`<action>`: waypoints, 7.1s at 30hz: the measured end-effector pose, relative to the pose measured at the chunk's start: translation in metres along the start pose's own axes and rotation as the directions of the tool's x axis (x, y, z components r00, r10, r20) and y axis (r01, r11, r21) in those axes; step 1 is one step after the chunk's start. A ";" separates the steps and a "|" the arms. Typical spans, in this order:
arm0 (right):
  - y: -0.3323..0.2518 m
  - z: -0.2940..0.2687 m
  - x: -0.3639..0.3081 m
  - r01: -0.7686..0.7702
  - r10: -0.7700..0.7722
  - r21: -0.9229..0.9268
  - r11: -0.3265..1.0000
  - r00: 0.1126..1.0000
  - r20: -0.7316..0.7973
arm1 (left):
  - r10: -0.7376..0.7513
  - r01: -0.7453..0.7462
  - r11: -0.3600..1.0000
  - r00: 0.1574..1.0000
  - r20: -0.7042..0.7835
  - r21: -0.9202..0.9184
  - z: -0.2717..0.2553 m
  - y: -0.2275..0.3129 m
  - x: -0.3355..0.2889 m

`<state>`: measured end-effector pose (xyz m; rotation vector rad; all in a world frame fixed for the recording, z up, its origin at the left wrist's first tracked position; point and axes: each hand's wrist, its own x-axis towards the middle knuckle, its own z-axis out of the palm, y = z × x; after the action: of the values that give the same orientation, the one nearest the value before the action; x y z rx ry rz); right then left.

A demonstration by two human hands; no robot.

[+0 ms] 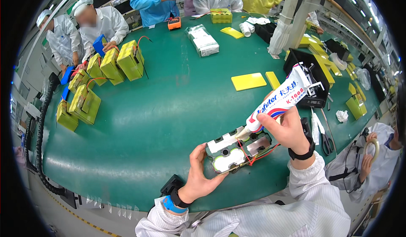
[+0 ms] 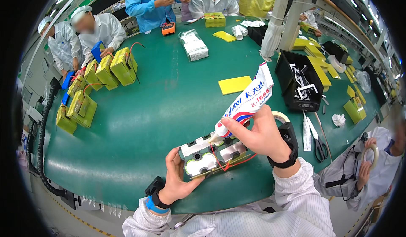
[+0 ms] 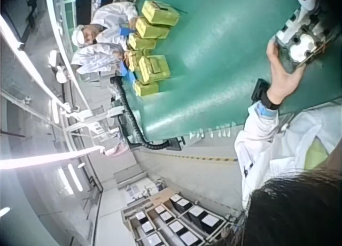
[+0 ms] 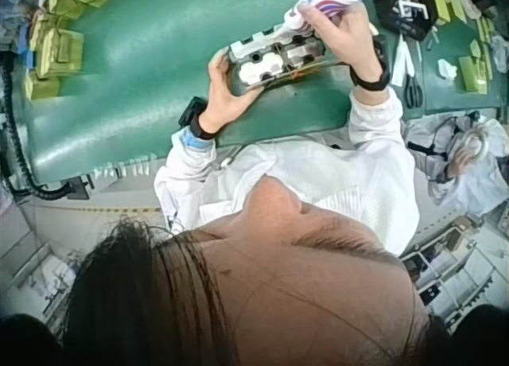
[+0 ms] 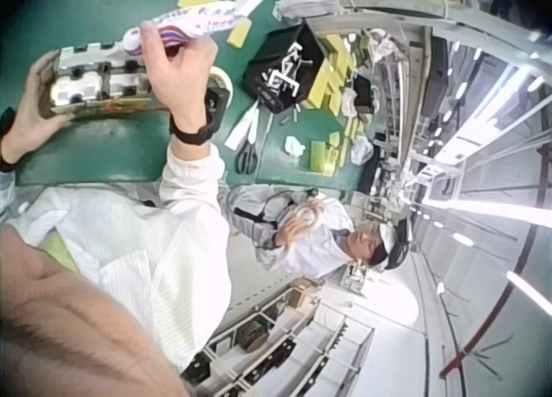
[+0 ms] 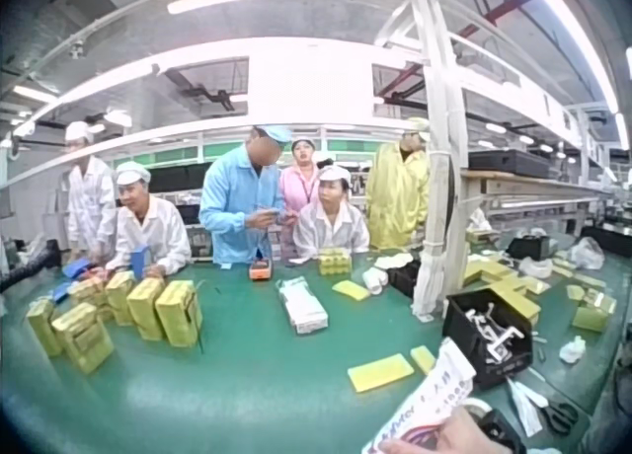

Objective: Assembling and testing green battery packs, involving checking voltage with a multimeter and applying sealant glue to components.

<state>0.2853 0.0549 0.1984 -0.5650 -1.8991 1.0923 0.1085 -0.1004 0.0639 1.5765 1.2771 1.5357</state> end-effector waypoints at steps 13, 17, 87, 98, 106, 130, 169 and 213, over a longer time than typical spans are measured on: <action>0.036 -0.011 -0.022 -0.089 0.092 0.051 0.995 0.993 -0.071 | -0.011 0.014 0.998 0.999 -0.044 0.060 0.005 0.000 -0.004; 0.042 -0.007 -0.022 -0.082 0.086 0.135 0.987 0.996 -0.023 | -0.023 0.023 1.000 0.998 -0.058 -0.010 0.005 0.001 -0.009; 0.002 -0.002 0.000 0.000 0.001 -0.022 1.000 1.000 0.031 | -0.028 0.025 0.998 0.999 -0.036 -0.062 0.001 -0.002 -0.005; 0.002 0.001 0.000 -0.010 0.009 0.018 1.000 0.998 0.060 | 0.000 0.000 1.000 1.000 -0.019 -0.016 0.000 -0.001 -0.004; 0.000 -0.001 0.002 0.007 -0.005 -0.036 0.999 0.999 0.050 | -0.020 0.017 0.997 0.999 -0.045 -0.074 0.001 -0.002 -0.004; 0.023 -0.010 0.014 -0.226 0.251 0.952 0.207 0.953 0.172 | -0.024 0.023 0.999 0.999 -0.022 -0.042 0.001 -0.002 -0.004; 0.062 -0.118 -0.169 0.324 0.543 0.886 0.331 0.702 -0.460 | -0.094 0.097 0.995 0.992 -0.083 0.026 0.001 0.006 -0.006; 0.138 -0.272 -0.175 0.562 0.332 0.366 0.742 0.167 -0.928 | -0.114 0.119 0.992 0.989 -0.089 0.047 -0.002 0.004 -0.008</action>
<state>0.6042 0.1293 0.0712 -0.4573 -0.2295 0.7920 0.1080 -0.1093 0.0643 1.4537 1.4410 1.5222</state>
